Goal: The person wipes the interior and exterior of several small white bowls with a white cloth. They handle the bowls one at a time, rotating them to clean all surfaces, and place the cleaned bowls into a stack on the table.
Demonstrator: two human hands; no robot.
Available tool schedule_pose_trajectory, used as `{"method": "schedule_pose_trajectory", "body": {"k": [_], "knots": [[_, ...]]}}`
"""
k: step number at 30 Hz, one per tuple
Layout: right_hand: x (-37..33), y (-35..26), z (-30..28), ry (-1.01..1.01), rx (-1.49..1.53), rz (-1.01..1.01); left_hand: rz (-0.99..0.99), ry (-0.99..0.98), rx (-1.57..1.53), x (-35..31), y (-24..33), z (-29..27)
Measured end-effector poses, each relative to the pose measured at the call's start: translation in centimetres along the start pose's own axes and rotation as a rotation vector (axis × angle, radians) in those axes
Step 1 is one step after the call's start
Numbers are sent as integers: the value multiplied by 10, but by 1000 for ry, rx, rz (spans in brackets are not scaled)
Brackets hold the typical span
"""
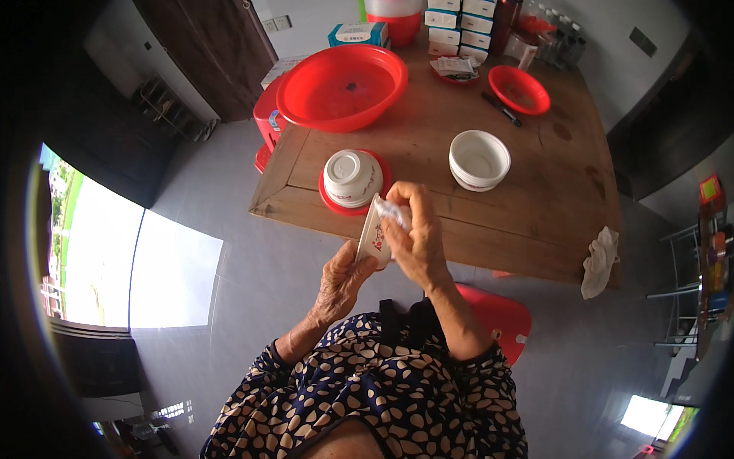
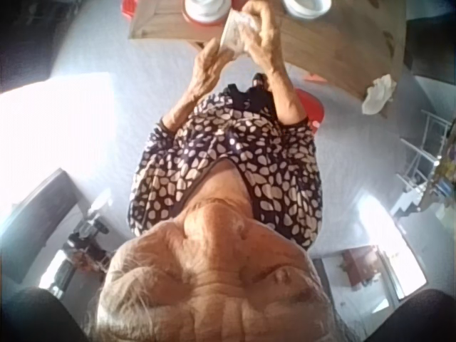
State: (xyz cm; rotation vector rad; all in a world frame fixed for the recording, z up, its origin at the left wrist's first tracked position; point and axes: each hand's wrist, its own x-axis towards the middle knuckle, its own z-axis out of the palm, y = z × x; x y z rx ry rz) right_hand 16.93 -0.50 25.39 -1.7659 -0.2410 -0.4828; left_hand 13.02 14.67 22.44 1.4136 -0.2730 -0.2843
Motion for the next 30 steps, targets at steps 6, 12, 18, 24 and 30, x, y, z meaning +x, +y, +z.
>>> {"method": "schedule_pose_trajectory", "body": {"k": [6,12,18,24,30], "knots": [[10,25,2,56,-90,28,16,-66,-139,0,-5,-3],[-33,-12,22,-182,-463,-418,35,76,-335,7,-20,-13],[-31,-7,20,-125,-517,-480,0,3,-442,3,-22,-16],[-7,4,6,-155,-288,-175,13,-60,-340,-2,-20,-17],[7,22,-6,-265,-60,46,3,-50,-342,-7,-25,-22]]}}
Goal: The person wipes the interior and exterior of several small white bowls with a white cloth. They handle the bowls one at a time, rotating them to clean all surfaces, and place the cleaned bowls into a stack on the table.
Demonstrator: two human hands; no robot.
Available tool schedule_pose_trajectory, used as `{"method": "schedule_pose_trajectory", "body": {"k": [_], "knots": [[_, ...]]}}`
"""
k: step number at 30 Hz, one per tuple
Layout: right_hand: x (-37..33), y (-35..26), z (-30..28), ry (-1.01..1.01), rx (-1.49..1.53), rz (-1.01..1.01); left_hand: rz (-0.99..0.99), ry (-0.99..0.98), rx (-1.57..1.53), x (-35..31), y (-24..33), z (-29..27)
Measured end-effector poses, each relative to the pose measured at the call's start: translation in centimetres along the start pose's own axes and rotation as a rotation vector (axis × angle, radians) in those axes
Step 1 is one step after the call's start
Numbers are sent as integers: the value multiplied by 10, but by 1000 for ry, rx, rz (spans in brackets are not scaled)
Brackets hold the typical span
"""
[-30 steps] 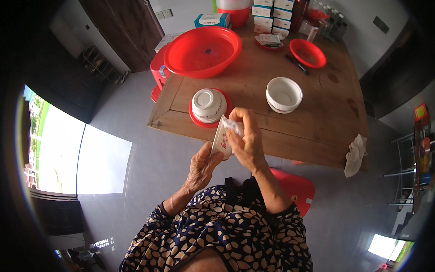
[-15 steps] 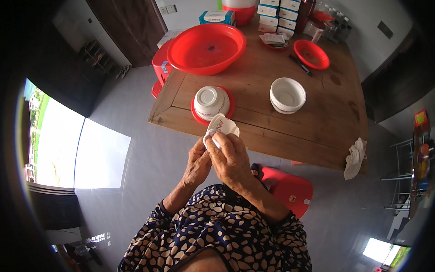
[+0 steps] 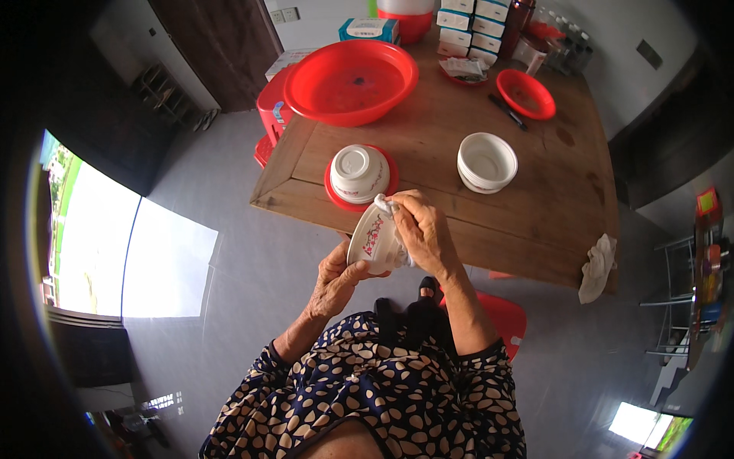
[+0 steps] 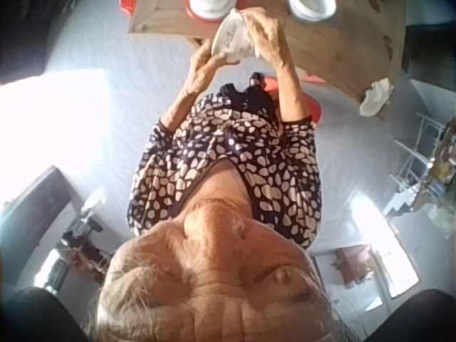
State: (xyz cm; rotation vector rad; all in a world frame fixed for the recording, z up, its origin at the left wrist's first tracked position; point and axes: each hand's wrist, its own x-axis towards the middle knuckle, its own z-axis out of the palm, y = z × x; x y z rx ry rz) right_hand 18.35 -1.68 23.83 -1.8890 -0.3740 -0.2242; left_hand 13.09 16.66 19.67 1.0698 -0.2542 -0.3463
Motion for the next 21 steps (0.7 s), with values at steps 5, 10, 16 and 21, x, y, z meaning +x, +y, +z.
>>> {"method": "schedule_pose_trajectory", "body": {"k": [5,10,16,21], "knots": [[-18,-29,19,91,-335,-370,8,50,27,-2,6,1],[-33,-37,31,43,-553,-565,-84,-22,-145,-5,1,-6],[-27,-25,15,-16,-368,-455,-309,-129,-232,-4,9,-7],[-24,1,6,-32,-127,-107,-232,-100,-291,-4,1,1]]}}
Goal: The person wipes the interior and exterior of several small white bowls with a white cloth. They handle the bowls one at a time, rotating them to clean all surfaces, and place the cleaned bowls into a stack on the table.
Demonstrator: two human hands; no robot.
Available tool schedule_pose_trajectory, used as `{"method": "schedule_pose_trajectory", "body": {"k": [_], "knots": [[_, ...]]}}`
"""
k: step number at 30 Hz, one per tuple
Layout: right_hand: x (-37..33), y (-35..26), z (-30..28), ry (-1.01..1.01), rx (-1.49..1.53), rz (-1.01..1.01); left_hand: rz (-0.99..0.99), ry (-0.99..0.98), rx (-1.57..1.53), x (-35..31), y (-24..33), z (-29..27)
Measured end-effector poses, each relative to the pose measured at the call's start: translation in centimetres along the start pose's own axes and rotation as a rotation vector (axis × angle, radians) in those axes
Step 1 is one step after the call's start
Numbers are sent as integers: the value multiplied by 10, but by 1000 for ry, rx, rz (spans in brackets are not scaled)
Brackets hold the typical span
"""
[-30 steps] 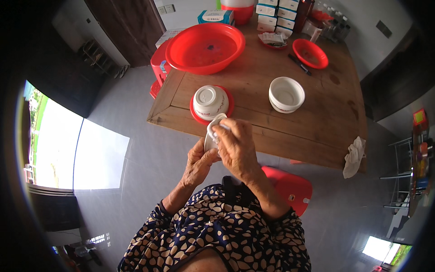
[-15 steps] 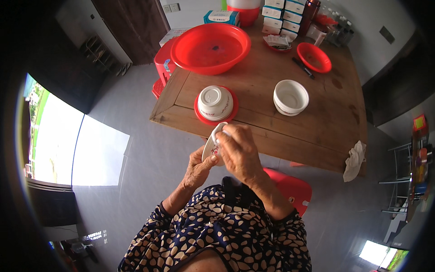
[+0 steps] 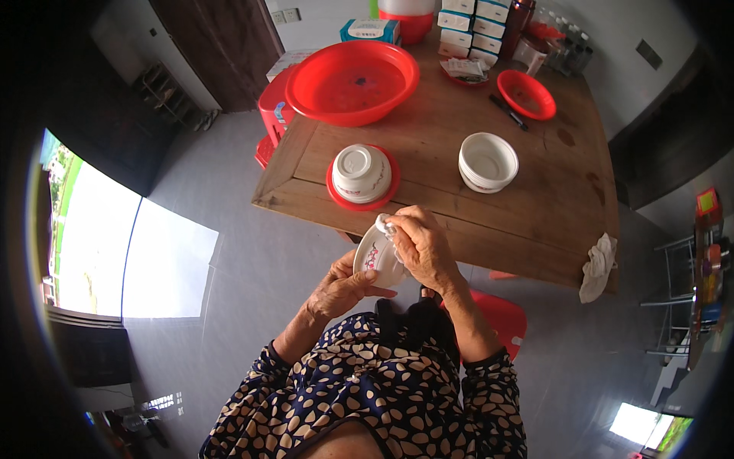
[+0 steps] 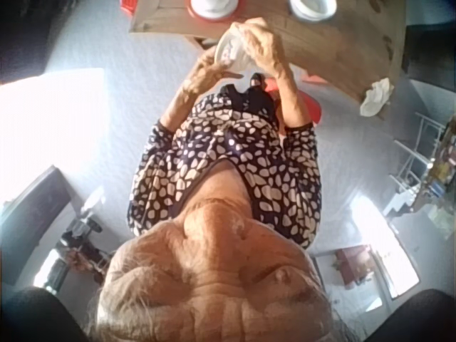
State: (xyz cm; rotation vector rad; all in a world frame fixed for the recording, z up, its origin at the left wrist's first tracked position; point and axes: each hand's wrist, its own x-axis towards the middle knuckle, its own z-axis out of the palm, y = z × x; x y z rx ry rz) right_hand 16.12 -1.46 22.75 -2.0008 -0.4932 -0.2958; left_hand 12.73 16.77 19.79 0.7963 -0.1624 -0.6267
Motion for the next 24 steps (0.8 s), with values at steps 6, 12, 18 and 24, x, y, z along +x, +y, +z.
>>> {"method": "schedule_pose_trajectory", "body": {"k": [6,12,18,24], "knots": [[-10,-22,14,-43,-312,-328,-102,78,140,-1,2,0],[-8,-25,10,-36,-330,-400,-57,104,200,-2,-4,-8],[5,6,-9,-37,28,-128,-69,76,291,-8,2,-2],[-1,13,-3,-18,-7,-38,-77,69,368,-1,2,-6]]}}
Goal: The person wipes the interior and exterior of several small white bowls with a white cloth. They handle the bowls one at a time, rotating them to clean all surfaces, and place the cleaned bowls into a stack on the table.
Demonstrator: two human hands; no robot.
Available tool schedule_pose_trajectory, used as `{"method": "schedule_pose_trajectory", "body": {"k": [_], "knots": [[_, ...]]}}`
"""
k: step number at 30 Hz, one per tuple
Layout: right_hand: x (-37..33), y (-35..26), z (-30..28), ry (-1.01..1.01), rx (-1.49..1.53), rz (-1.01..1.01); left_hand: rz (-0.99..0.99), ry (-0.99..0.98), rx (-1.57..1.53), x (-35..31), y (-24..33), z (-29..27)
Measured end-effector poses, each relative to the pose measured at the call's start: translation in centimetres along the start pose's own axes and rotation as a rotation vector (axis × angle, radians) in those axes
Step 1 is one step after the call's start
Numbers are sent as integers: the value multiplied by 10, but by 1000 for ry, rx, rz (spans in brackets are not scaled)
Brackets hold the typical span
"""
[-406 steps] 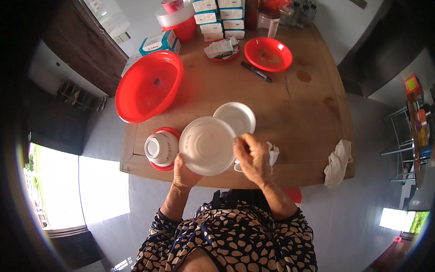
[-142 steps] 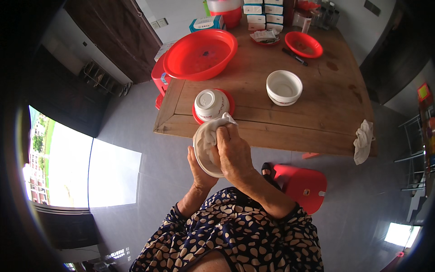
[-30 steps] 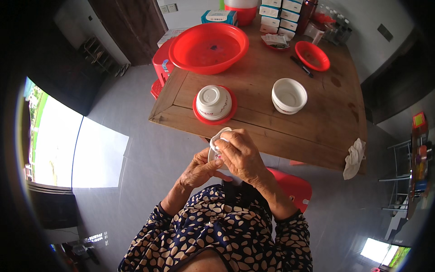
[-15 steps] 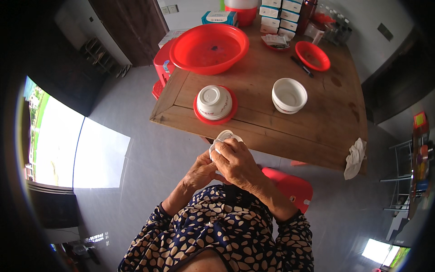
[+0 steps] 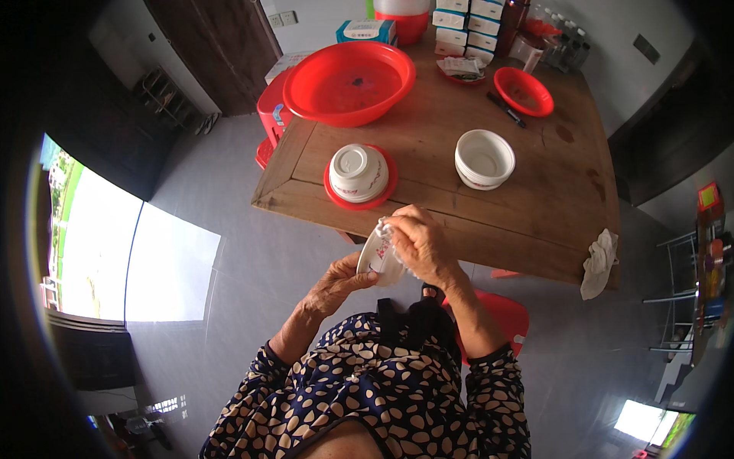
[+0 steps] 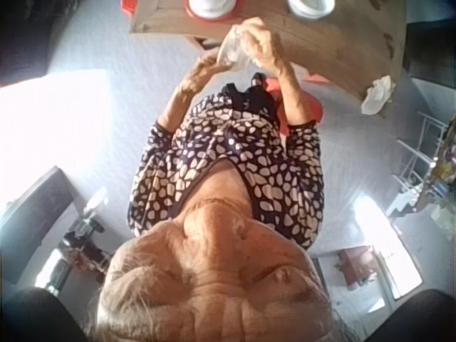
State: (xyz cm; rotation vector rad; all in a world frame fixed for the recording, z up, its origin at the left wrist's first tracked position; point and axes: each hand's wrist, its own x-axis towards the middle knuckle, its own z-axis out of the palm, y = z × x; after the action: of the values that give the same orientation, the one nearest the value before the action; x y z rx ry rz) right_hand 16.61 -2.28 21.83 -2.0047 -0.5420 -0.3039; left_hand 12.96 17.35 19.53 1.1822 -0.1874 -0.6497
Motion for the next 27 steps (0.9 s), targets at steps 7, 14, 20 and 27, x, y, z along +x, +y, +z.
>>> {"method": "schedule_pose_trajectory", "body": {"k": [7,14,20,27], "knots": [[1,-49,17,-44,-352,-379,177,29,-281,7,-14,1],[29,-30,-9,-29,-135,-189,248,15,-438,15,-7,10],[24,-24,-27,-84,275,176,283,-25,-549,17,3,7],[-16,-23,14,335,10,2,229,51,-965,32,15,6]]}}
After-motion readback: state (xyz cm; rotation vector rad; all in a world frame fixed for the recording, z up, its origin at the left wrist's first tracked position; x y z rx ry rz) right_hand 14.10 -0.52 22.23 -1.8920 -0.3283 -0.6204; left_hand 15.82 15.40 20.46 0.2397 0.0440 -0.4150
